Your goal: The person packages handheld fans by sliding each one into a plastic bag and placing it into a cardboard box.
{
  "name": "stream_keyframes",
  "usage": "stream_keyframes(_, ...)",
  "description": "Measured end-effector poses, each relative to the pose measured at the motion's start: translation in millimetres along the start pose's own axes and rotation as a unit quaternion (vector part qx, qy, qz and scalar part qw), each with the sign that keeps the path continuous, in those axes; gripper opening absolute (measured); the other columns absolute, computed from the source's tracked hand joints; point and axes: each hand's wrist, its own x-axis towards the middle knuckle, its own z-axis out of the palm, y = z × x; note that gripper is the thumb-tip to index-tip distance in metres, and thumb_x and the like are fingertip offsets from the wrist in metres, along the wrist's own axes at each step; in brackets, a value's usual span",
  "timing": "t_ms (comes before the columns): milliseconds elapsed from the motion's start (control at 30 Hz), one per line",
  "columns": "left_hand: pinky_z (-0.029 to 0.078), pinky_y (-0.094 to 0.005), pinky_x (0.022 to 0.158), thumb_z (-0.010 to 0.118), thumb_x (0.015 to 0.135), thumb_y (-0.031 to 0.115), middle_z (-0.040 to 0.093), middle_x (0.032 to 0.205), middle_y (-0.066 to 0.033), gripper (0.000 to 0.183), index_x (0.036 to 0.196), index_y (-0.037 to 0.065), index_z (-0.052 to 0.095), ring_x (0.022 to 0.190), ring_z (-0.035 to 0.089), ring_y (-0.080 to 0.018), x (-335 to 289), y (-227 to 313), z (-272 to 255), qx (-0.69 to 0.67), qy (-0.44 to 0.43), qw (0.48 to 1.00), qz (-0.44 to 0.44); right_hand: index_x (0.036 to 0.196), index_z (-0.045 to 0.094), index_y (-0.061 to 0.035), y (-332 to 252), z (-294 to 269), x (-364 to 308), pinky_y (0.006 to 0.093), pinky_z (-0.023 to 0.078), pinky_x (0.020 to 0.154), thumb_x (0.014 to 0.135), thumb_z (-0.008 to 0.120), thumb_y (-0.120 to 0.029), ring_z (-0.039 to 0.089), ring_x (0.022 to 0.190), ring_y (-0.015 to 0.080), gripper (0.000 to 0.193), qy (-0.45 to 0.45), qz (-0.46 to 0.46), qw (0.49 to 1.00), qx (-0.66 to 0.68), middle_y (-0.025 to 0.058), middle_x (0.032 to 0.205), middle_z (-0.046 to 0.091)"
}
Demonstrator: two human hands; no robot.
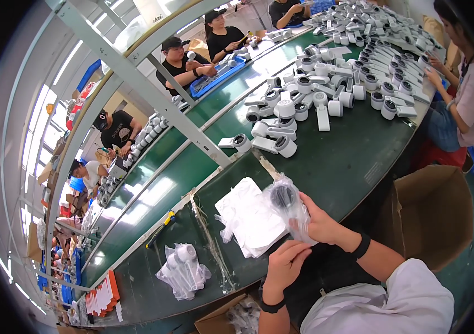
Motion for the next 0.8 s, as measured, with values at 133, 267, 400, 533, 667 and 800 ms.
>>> stream_keyframes(133,0.050,-0.0260,0.065,0.066,0.088,0.002,0.067,0.096,-0.0066,0.020,0.107,-0.003,0.066,0.075,0.059,-0.0087,-16.4,-5.7,-11.1,-0.210,0.134,0.952,-0.179,0.142,0.037,-0.0027,4.4,1.0,0.7,0.0281,0.046,0.094,0.097,0.058,-0.017,0.055,0.111,0.0129,0.052,-0.027,0.045,0.996,0.073,0.0075,0.124,0.056)
stream_keyframes(267,0.051,-0.0257,0.077,0.055,0.099,0.018,0.055,0.126,-0.0078,0.050,0.142,0.002,0.035,0.099,0.060,-0.0138,-5.5,-16.3,0.7,-0.336,0.206,0.893,-0.216,0.126,0.051,-0.0018,-6.4,31.7,-11.3,0.0273,0.046,0.089,0.094,0.058,-0.013,0.056,0.102,0.0112,0.035,-0.026,-0.026,0.992,0.121,0.0052,0.109,0.062)
stream_keyframes(400,0.053,-0.0331,0.089,0.055,0.099,0.025,0.051,0.134,-0.0047,0.056,0.148,0.016,0.030,0.114,0.058,-0.0185,-14.7,-18.4,13.9,-0.462,0.171,0.836,-0.240,0.118,0.057,-0.0014,-24.2,52.3,-14.3,0.0327,0.048,0.082,0.090,0.063,-0.017,0.062,0.095,0.0231,0.033,0.075,-0.170,0.968,-0.167,0.0125,0.107,0.063)
stream_keyframes(533,0.053,-0.0402,0.087,0.055,0.099,0.021,0.048,0.139,-0.0086,0.054,0.147,0.016,0.029,0.118,0.056,-0.0241,-23.8,-24.1,4.3,-0.511,0.161,0.806,-0.252,0.097,0.066,0.0005,-24.9,52.4,-5.7,0.0353,0.048,0.069,0.082,0.064,-0.006,0.062,0.080,0.0307,0.016,0.134,-0.314,0.886,-0.314,0.0141,0.098,0.065)
stream_keyframes(667,0.053,-0.0385,0.073,0.057,0.098,0.019,0.049,0.137,-0.0114,0.052,0.143,0.015,0.033,0.108,0.059,-0.0252,-30.2,-22.0,-18.6,-0.599,0.167,0.762,-0.182,0.089,0.068,-0.0001,-24.5,43.1,0.1,0.0356,0.048,0.063,0.081,0.067,-0.005,0.063,0.071,0.0290,0.009,0.140,-0.294,0.911,-0.252,0.0127,0.084,0.066)
stream_keyframes(800,0.055,-0.0377,0.069,0.060,0.096,0.020,0.055,0.131,-0.0126,0.051,0.140,0.009,0.037,0.106,0.063,-0.0272,-40.1,-24.5,-37.3,-0.561,0.231,0.779,-0.158,0.086,0.068,-0.0007,-7.1,46.9,-7.4,0.0323,0.047,0.055,0.078,0.071,-0.002,0.062,0.063,0.0265,0.008,0.105,-0.351,0.889,-0.275,0.0122,0.074,0.065)
